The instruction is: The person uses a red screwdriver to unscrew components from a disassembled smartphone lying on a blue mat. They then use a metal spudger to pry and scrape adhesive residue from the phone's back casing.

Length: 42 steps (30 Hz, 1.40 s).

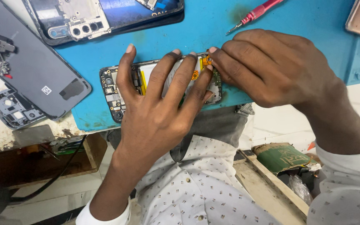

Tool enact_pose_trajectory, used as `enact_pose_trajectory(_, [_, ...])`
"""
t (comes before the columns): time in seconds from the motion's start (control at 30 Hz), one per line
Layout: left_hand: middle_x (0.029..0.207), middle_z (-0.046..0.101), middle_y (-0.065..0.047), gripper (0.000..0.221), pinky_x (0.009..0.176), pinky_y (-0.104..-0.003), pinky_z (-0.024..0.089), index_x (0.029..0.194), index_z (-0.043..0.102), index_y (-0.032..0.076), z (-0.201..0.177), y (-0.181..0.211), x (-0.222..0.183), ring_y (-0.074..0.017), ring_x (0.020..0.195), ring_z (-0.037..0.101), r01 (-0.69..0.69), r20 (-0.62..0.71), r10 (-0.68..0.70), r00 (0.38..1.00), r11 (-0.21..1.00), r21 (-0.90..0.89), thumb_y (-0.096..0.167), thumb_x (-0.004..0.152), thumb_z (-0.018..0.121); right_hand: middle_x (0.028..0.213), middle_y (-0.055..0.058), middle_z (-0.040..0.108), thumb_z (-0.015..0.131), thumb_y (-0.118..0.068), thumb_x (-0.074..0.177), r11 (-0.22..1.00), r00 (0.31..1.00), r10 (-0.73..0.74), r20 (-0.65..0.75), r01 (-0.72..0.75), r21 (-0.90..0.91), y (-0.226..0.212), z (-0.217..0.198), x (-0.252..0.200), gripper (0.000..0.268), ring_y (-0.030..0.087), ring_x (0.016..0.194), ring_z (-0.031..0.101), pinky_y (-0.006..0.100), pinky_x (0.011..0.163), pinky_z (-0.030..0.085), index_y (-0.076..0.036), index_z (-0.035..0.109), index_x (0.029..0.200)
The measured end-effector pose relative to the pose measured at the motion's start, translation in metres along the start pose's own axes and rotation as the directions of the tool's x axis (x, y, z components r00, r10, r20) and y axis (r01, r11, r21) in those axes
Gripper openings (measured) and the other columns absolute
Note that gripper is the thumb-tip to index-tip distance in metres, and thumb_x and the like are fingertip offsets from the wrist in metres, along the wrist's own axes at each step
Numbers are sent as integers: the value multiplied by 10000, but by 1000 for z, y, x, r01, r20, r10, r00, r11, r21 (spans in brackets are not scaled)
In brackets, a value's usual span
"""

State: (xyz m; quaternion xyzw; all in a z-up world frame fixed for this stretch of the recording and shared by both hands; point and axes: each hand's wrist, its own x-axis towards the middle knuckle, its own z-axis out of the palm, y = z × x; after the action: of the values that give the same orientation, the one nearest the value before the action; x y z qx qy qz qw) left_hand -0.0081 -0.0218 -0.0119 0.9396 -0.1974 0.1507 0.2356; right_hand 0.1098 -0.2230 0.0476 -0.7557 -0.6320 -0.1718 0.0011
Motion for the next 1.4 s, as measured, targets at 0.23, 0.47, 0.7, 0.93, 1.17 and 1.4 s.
enact_pose_trajectory(0.23, [1309, 658, -89, 303, 1124, -718, 276, 1242, 780, 99, 0, 0, 2, -290, 1231, 593, -5, -10, 5, 1000, 1000, -24, 303, 1036, 695, 924, 73, 703, 807, -111, 844, 999, 1000, -25, 7, 25, -20, 1, 1, 0, 197, 189, 851, 703, 271, 687, 604, -5, 764, 1004])
enact_pose_trajectory(0.47, [1327, 640, -77, 296, 1180, -711, 275, 1259, 763, 97, 0, -1, -1, -275, 1292, 579, -14, 9, 14, 1000, 1000, 11, 316, 1072, 692, 927, 84, 699, 796, -77, 813, 1000, 1000, -20, 14, 20, 13, 2, -1, 0, 219, 202, 854, 702, 286, 696, 602, 12, 753, 1009])
enact_pose_trajectory(0.7, [1341, 626, -78, 308, 1189, -707, 284, 1271, 747, 95, 2, -2, -4, -275, 1310, 569, -18, 9, 18, 1000, 1000, 5, 327, 1073, 700, 961, 90, 703, 813, -117, 916, 988, 997, 66, 30, -70, 138, 6, 3, -6, 190, 225, 906, 695, 316, 732, 589, 12, 750, 1042])
enact_pose_trajectory(0.93, [1383, 608, -82, 338, 1191, -689, 307, 1315, 700, 98, -1, 0, -2, -276, 1324, 560, -16, 18, 15, 1000, 1000, 20, 336, 1075, 701, 1004, 100, 712, 809, -111, 960, 822, 937, 302, 174, -348, 450, 14, 3, -13, 149, 248, 867, 685, 349, 743, 550, -21, 748, 1061])
enact_pose_trajectory(1.17, [1393, 594, -83, 336, 1195, -652, 344, 1303, 693, 110, -1, 1, -3, -275, 1335, 553, -12, 10, 12, 1000, 999, 38, 351, 1070, 703, 1013, 103, 726, 798, -122, 1029, 760, 922, 334, 197, -387, 522, 16, 7, -15, 123, 231, 844, 692, 324, 720, 541, -6, 758, 1038])
enact_pose_trajectory(1.4, [1422, 578, -84, 452, 1210, -640, 347, 1351, 656, 123, -5, 1, -1, -279, 1355, 536, 5, 21, -4, 1000, 1000, -26, 409, 1031, 796, 1079, 92, 732, 768, -45, 1048, 736, 892, 443, 91, -420, 531, -5, 6, -44, 99, 203, 950, 716, 293, 797, 555, -31, 749, 1144])
